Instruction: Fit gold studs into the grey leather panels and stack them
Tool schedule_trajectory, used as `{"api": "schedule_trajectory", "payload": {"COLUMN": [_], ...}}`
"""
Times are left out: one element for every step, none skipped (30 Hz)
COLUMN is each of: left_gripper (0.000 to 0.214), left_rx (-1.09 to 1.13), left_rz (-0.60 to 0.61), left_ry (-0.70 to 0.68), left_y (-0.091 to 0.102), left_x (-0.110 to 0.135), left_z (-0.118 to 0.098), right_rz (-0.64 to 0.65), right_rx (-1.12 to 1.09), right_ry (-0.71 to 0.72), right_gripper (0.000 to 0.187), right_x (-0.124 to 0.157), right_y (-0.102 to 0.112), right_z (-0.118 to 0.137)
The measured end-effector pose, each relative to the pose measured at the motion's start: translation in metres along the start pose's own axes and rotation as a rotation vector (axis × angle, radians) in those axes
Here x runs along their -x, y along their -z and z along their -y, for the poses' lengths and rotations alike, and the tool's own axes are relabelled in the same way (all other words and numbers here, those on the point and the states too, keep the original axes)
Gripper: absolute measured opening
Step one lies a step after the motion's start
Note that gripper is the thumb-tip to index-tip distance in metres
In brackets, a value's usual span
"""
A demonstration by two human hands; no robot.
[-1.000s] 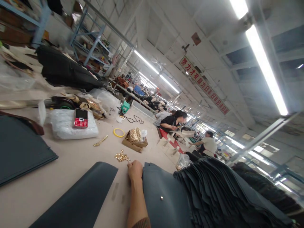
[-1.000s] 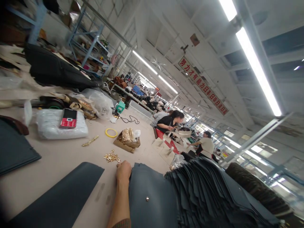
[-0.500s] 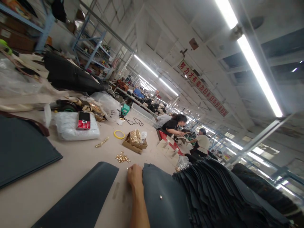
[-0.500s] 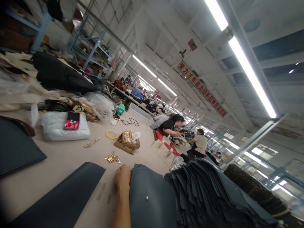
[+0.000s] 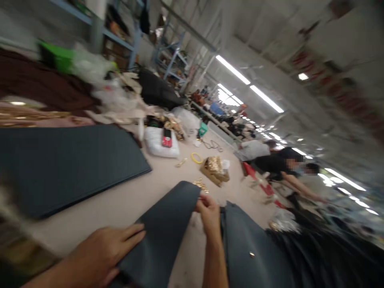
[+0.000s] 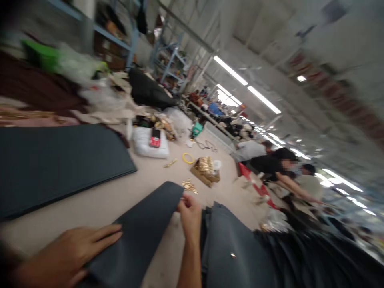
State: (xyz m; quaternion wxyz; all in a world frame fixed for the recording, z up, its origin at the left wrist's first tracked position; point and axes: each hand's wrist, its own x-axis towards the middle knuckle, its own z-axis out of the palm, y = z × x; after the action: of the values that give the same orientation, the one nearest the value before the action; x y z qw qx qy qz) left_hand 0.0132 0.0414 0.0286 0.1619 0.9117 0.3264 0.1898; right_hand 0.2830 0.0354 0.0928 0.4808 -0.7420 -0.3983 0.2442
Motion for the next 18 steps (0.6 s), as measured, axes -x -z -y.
{"api": "schedule_trajectory", "payload": {"left_gripper": [0.074, 0.074, 0.071, 0.068, 0.065, 0.062, 0.059, 0.057, 0.056, 0.054, 0.053, 0.049, 0.046, 0.041, 0.037, 0.033, 0.030, 0.029], "left_rx": [-0.036, -0.051, -0.056, -0.060, -0.066, -0.076, -0.087, -0.099, -0.109, -0.118, -0.124, -0.130, -0.134, -0.140, -0.144, -0.147, -0.151, -0.155], "left_rz": [0.096, 0.176, 0.209, 0.227, 0.234, 0.231, 0.227, 0.221, 0.214, 0.207, 0.201, 0.195, 0.191, 0.189, 0.188, 0.188, 0.188, 0.188], "left_ry": [-0.039, -0.093, -0.107, -0.129, -0.143, -0.149, -0.159, -0.165, -0.171, -0.177, -0.182, -0.188, -0.192, -0.193, -0.196, -0.200, -0.201, -0.200], "left_y": [0.004, 0.008, 0.012, 0.014, 0.017, 0.018, 0.020, 0.021, 0.021, 0.022, 0.022, 0.021, 0.021, 0.020, 0.020, 0.019, 0.018, 0.017], "left_x": [0.006, 0.010, 0.011, 0.010, 0.007, 0.005, 0.003, 0.002, 0.001, 0.001, 0.001, 0.002, 0.003, 0.004, 0.004, 0.005, 0.006, 0.006], "left_z": [0.004, 0.007, 0.010, 0.012, 0.013, 0.013, 0.013, 0.012, 0.011, 0.010, 0.009, 0.009, 0.009, 0.010, 0.011, 0.011, 0.012, 0.012], "right_rz": [-0.027, -0.068, -0.151, -0.241, -0.276, -0.254, -0.169, -0.033, 0.120, 0.271, 0.400, 0.500, 0.571, 0.622, 0.659, 0.687, 0.710, 0.731], "right_rx": [0.002, 0.019, 0.075, 0.158, 0.201, 0.215, 0.197, 0.154, 0.114, 0.091, 0.092, 0.110, 0.135, 0.163, 0.193, 0.225, 0.260, 0.297], "right_ry": [0.003, -0.001, 0.008, 0.044, 0.074, 0.099, 0.111, 0.107, 0.097, 0.087, 0.077, 0.066, 0.056, 0.043, 0.031, 0.028, 0.036, 0.056], "right_gripper": [0.029, 0.034, 0.037, 0.038, 0.038, 0.037, 0.037, 0.037, 0.036, 0.034, 0.031, 0.027, 0.025, 0.023, 0.021, 0.020, 0.019, 0.018], "right_x": [0.002, 0.002, 0.001, 0.000, 0.002, 0.006, 0.012, 0.019, 0.027, 0.034, 0.040, 0.044, 0.047, 0.049, 0.050, 0.050, 0.049, 0.048], "right_y": [0.005, 0.010, 0.013, 0.013, 0.012, 0.007, 0.000, -0.009, -0.020, -0.032, -0.045, -0.056, -0.065, -0.072, -0.077, -0.080, -0.081, -0.082], "right_z": [0.002, 0.003, 0.004, 0.003, 0.003, 0.004, 0.004, 0.004, 0.003, 0.002, 0.000, -0.003, -0.005, -0.007, -0.008, -0.007, -0.006, -0.003]}}
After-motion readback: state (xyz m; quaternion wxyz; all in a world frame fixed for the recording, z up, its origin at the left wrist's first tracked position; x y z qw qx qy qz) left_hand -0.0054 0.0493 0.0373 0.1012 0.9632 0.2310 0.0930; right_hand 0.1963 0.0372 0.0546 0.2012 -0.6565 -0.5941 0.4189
